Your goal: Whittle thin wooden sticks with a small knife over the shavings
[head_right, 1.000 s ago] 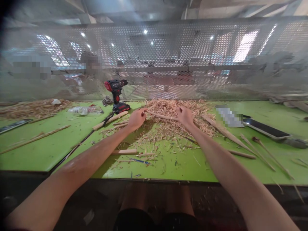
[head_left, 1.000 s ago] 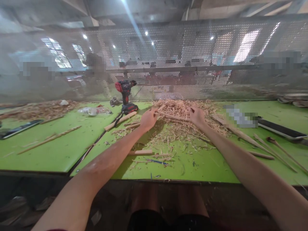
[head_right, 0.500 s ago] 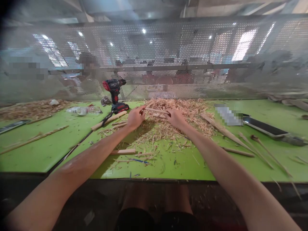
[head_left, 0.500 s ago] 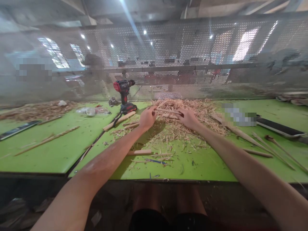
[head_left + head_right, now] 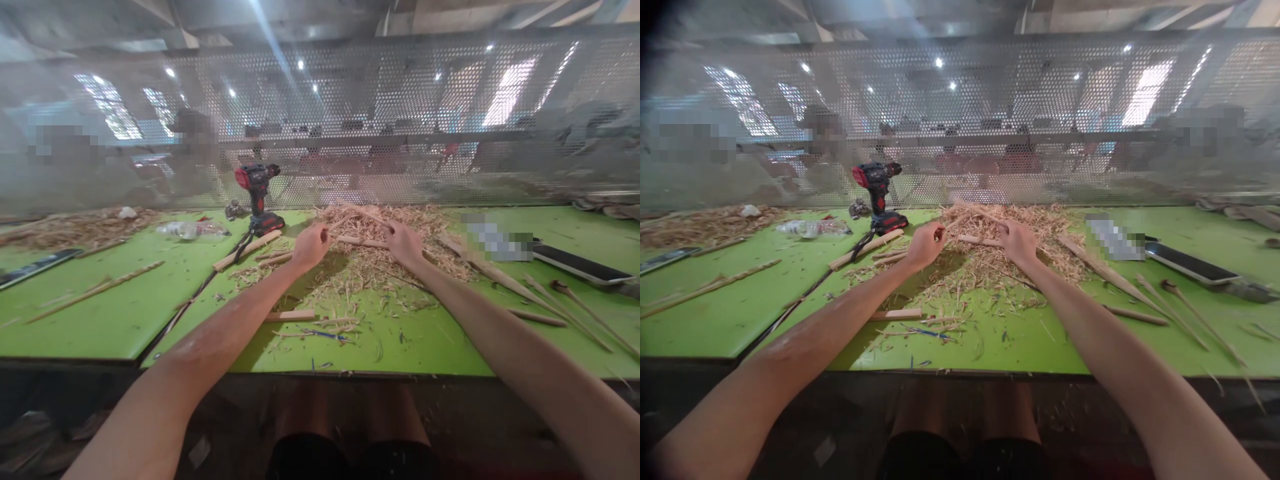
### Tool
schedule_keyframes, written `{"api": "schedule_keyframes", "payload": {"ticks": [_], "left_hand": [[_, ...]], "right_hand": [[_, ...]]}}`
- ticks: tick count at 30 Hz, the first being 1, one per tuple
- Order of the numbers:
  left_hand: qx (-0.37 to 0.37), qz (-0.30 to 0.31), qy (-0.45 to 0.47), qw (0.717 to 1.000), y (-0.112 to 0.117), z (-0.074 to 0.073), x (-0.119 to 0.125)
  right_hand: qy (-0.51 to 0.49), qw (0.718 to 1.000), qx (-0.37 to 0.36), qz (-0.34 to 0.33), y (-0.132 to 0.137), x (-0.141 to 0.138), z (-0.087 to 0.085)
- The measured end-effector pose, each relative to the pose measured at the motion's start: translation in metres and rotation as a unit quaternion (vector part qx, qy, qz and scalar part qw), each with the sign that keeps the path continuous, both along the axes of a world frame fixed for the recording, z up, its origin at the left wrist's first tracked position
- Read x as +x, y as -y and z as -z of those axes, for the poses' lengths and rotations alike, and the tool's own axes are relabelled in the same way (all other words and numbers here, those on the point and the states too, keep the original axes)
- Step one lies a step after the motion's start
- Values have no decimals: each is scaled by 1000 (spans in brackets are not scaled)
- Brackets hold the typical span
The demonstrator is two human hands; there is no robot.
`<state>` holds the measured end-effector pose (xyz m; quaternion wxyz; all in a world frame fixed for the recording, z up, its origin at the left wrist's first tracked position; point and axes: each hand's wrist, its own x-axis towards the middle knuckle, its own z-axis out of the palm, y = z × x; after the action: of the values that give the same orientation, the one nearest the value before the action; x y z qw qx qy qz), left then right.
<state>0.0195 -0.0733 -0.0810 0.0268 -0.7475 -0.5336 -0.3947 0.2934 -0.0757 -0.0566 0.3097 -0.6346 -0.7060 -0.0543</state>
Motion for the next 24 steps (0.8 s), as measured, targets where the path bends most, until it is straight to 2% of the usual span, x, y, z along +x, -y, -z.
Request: {"api": "schedule_keyframes", "payload": {"ticks": [2,6,10,15,24], "left_hand": [[8,7,-3,1000,0,0,0],[0,9,-7,1000,2,-1,-1],[-4,17,-8,1000,2,-2,1],[8,32,-7,999,1,0,1],[10,40,-15,999,0,2,1]], "right_hand": [[-12,1000,5,18,-2,4,1],[-28,1000,3,9,-7,11,3],[-37,998,-6,48,-13,18,6],[-41,999,24,12,-17,23,9],[-21,999,7,25,-15,17,8]]}}
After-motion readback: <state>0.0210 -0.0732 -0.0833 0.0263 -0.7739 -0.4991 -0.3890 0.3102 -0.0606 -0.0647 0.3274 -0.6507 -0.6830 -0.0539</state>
